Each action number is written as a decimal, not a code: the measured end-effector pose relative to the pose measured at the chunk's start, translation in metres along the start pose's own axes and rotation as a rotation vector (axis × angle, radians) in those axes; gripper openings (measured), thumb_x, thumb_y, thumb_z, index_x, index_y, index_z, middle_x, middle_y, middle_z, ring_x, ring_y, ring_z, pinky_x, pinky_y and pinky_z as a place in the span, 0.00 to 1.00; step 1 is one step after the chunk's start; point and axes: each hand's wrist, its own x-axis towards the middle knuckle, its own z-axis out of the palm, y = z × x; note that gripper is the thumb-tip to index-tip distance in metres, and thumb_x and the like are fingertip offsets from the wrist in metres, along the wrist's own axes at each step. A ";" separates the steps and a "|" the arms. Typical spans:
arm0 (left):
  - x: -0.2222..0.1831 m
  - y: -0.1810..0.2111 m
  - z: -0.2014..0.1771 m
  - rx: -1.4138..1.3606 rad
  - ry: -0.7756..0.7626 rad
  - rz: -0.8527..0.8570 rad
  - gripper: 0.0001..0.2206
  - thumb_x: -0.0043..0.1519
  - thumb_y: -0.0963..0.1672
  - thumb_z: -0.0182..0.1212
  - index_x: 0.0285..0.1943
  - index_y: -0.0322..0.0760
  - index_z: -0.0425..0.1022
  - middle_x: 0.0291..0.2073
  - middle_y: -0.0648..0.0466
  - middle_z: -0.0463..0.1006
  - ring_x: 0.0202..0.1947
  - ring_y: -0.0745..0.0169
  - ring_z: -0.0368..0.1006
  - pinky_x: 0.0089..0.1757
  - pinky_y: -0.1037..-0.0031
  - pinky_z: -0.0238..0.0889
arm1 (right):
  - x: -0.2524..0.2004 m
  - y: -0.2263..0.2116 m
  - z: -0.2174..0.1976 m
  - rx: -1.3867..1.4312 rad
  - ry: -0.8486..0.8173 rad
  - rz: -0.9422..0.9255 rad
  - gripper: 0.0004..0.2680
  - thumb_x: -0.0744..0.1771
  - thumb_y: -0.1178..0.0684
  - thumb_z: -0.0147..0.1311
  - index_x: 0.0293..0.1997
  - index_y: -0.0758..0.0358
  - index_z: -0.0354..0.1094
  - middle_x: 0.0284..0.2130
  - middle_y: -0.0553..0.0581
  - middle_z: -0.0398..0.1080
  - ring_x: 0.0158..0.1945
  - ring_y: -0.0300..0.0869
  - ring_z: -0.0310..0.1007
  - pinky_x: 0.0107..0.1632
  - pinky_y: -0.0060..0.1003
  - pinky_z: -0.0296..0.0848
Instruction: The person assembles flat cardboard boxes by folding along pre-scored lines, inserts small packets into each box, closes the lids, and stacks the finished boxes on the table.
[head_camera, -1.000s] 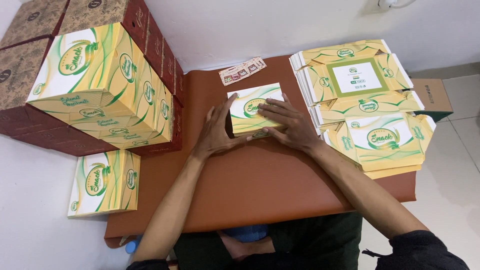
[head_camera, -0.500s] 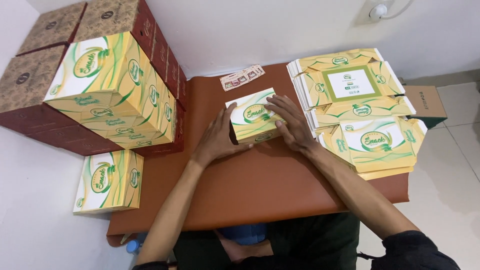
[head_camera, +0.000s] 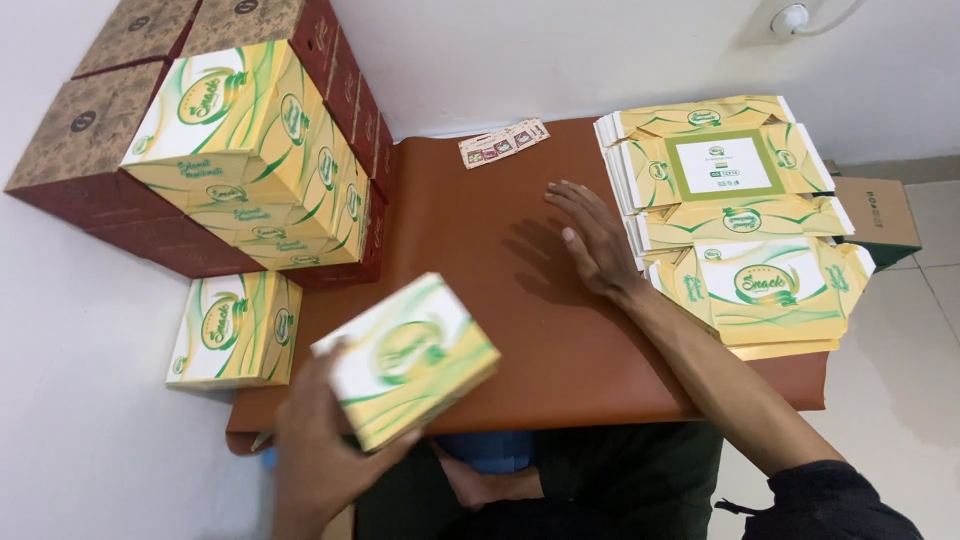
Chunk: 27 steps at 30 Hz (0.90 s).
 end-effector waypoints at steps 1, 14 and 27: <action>-0.013 -0.008 -0.009 0.001 0.003 -0.006 0.54 0.40 0.58 0.82 0.77 0.39 0.63 0.70 0.48 0.72 0.72 0.44 0.66 0.64 0.53 0.59 | -0.001 0.000 0.002 0.004 -0.005 -0.003 0.19 0.76 0.47 0.33 0.72 0.67 0.63 0.70 0.68 0.65 0.77 0.60 0.59 0.79 0.60 0.53; -0.015 -0.093 -0.027 0.561 0.580 -0.628 0.51 0.71 0.61 0.74 0.88 0.33 0.41 0.69 0.22 0.63 0.64 0.16 0.61 0.54 0.31 0.59 | -0.005 0.002 0.001 -0.045 -0.011 0.003 0.16 0.75 0.52 0.42 0.72 0.65 0.63 0.70 0.65 0.65 0.77 0.59 0.60 0.79 0.58 0.54; -0.027 -0.072 0.015 0.517 0.581 -0.707 0.56 0.72 0.61 0.75 0.87 0.33 0.30 0.85 0.40 0.41 0.83 0.27 0.48 0.64 0.25 0.55 | -0.004 0.004 0.000 -0.096 -0.015 -0.048 0.16 0.74 0.54 0.46 0.72 0.64 0.64 0.70 0.64 0.66 0.75 0.56 0.63 0.79 0.58 0.55</action>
